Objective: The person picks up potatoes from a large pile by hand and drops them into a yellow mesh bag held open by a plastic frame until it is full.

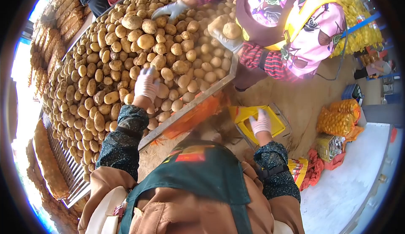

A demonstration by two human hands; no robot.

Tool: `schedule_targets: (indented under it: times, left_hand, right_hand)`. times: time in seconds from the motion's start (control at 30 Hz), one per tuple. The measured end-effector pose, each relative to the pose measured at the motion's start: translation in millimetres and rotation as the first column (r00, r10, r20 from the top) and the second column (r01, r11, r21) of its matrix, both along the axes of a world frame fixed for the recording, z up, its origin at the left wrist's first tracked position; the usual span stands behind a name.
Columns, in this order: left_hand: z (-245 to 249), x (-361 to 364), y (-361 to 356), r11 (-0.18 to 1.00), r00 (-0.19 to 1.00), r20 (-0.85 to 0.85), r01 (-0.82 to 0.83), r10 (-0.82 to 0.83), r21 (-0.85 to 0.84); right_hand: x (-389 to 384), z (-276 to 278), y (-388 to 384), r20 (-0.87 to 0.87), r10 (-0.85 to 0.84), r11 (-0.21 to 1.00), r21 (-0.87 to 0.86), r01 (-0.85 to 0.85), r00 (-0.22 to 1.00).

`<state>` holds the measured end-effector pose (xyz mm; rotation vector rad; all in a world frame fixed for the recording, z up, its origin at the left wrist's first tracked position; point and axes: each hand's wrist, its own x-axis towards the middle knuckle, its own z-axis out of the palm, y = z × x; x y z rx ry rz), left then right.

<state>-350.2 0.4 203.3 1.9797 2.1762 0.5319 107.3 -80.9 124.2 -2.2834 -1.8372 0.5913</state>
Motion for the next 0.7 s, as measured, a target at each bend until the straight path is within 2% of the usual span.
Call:
schedule_targets:
  times: [0.03,0.07,0.1,0.13,0.17,0.2,0.23,0.27,0.3,0.33,0.4,0.5,0.6,0.63,0.67,0.7]
  left_hand:
    - [4,-12,4,0.998,0.997,0.063,-0.048,0.045,0.037]
    - [4,-23,6,0.989,0.977,-0.179,-0.095,0.115,0.117]
    - [10,-26,7,0.986,0.949,-0.285,-0.103,0.136,0.127]
    - [21,-26,8,0.984,0.909,-0.386,-0.112,0.159,0.141]
    - [34,-19,5,0.990,0.932,-0.345,-0.077,0.114,0.120]
    - [32,-16,7,1.000,0.962,-0.272,0.008,-0.002,0.022]
    - [21,-8,16,0.966,0.948,-0.293,0.051,-0.127,-0.254]
    - [31,13,10,0.885,0.939,-0.276,0.059,-0.206,-0.462]
    - [22,20,-1,0.848,0.868,-0.340,0.155,-0.361,-0.506]
    - [16,27,-10,0.845,0.858,-0.352,0.159,-0.374,-0.510]
    - [-8,22,-5,0.807,0.821,-0.364,0.182,-0.440,-0.562]
    - [-7,22,9,0.707,0.813,-0.312,0.164,-0.492,-0.688]
    - [51,11,10,0.669,0.846,-0.125,0.310,-0.518,-0.675]
    - [72,9,4,0.702,0.843,-0.149,0.317,-0.516,-0.637]
    - [69,-1,1,0.763,0.922,0.029,0.337,-0.386,-0.552]
    - [65,-19,-4,0.821,0.942,0.223,0.329,-0.251,-0.467]
  right_hand:
    - [-16,9,8,-0.115,0.066,0.998,0.025,-0.063,0.991]
    - [-34,18,17,-0.196,0.142,0.990,0.051,-0.135,0.970]
    - [-55,28,28,-0.273,0.220,0.975,0.081,-0.206,0.936]
    - [-79,39,37,-0.427,0.216,0.975,0.055,-0.213,0.878]
    - [-100,45,46,-0.445,0.327,0.945,0.137,-0.297,0.834]
    - [-120,47,55,-0.425,0.432,0.902,0.198,-0.384,0.796]
    - [-143,61,63,-0.407,0.499,0.866,0.206,-0.455,0.765]
    - [-161,58,71,-0.349,0.601,0.796,0.337,-0.502,0.719]
    - [-179,61,79,-0.321,0.645,0.761,0.355,-0.543,0.694]
    - [-199,79,87,-0.307,0.649,0.760,0.279,-0.587,0.696]
    - [-232,72,106,-0.230,0.730,0.681,0.329,-0.655,0.643]
    - [-287,83,137,-0.101,0.784,0.620,0.145,-0.771,0.612]
    - [-330,49,159,0.031,0.783,0.619,0.046,-0.784,0.621]
    - [-339,44,168,0.057,0.814,0.581,-0.077,-0.811,0.578]
    - [-339,38,170,0.017,0.810,0.586,-0.060,-0.808,0.586]
    - [-334,52,168,-0.025,0.804,0.593,-0.046,-0.804,0.594]
